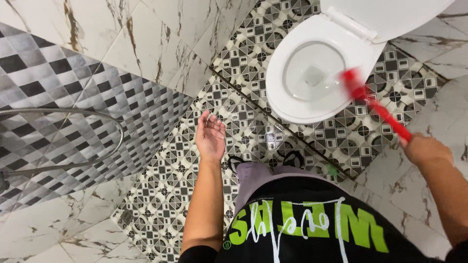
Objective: The person scrubs the toilet seat, lid, and bowl with a red toilet brush, then rinses the toilet and the brush using a handheld bidet sprayer.
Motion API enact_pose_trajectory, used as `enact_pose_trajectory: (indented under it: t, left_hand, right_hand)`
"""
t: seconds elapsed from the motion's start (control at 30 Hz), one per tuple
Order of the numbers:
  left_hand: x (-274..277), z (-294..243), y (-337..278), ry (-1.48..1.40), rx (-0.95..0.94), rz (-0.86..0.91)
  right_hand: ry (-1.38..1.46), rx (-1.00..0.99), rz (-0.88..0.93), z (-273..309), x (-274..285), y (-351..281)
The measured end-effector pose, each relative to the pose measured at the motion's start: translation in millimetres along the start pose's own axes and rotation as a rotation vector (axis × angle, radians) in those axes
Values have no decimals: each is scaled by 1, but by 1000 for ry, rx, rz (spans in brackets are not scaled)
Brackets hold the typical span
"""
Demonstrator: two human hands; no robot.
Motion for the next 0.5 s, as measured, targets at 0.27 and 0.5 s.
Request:
enact_pose_trajectory:
  t: [0.27,0.5]
  left_hand:
    - [-10,-18,1,-15,-5,-9]
    - [-7,-33,-4,-29,-29,18]
  right_hand:
    - [-67,104,-68,26,-11,-2]
    - [-105,258,60,90,-33,-40]
Point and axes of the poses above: each hand's wrist, its own y-axis towards the middle knuckle, its own x-axis out of the back of the hand, z = x × y, the point moved 10 cm from there along y, towards the middle knuckle, and after that the axes turned 9 degrees about y, right-handed, at the moved point
